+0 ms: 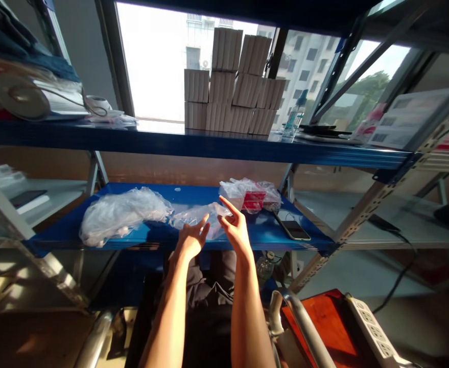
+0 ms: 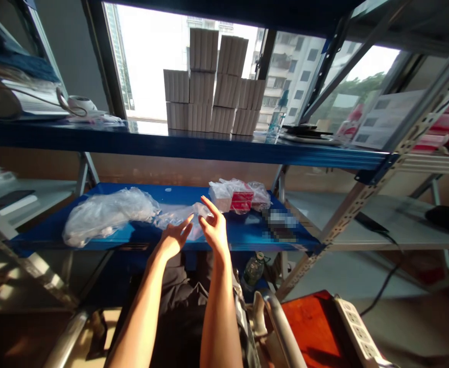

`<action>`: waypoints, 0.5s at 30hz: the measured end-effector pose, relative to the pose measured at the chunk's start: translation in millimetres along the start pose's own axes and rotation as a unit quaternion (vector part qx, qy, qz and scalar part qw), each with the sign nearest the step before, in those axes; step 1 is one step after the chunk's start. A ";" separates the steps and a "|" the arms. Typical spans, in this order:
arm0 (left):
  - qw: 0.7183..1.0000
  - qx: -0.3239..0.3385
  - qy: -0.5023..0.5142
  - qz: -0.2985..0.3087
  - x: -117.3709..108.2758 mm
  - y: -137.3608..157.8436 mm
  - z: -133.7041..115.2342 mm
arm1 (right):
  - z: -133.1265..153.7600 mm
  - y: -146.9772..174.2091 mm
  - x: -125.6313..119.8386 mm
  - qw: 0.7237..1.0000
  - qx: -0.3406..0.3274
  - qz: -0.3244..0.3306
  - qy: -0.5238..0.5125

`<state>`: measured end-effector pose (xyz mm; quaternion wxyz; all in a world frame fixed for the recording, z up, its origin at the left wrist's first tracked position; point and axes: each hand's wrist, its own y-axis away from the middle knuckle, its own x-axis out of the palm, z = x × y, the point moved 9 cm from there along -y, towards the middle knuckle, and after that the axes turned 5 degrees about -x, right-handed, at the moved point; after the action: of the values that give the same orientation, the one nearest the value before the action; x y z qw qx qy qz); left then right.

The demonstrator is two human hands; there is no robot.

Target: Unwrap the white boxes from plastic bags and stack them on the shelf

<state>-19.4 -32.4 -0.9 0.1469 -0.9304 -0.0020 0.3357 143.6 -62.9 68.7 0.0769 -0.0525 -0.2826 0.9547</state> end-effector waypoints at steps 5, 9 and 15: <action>0.998 -0.013 -0.049 -0.042 -2.4 -1.4 17.1 | -6.4 -1.7 -25.7 0.991 -0.017 -0.121 0.051; 0.998 0.014 -0.038 -0.046 -1.6 -4.9 14.4 | 23.1 7.7 -42.4 0.963 -0.050 -0.200 0.176; 0.996 0.046 0.068 -0.023 14.3 -4.7 4.3 | 73.2 10.0 7.7 0.991 -0.093 0.057 0.075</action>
<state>-10.6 -25.2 -11.7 0.1972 -0.9430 0.0022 0.2681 124.3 -108.7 123.8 0.0384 -0.1472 -0.3600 0.9205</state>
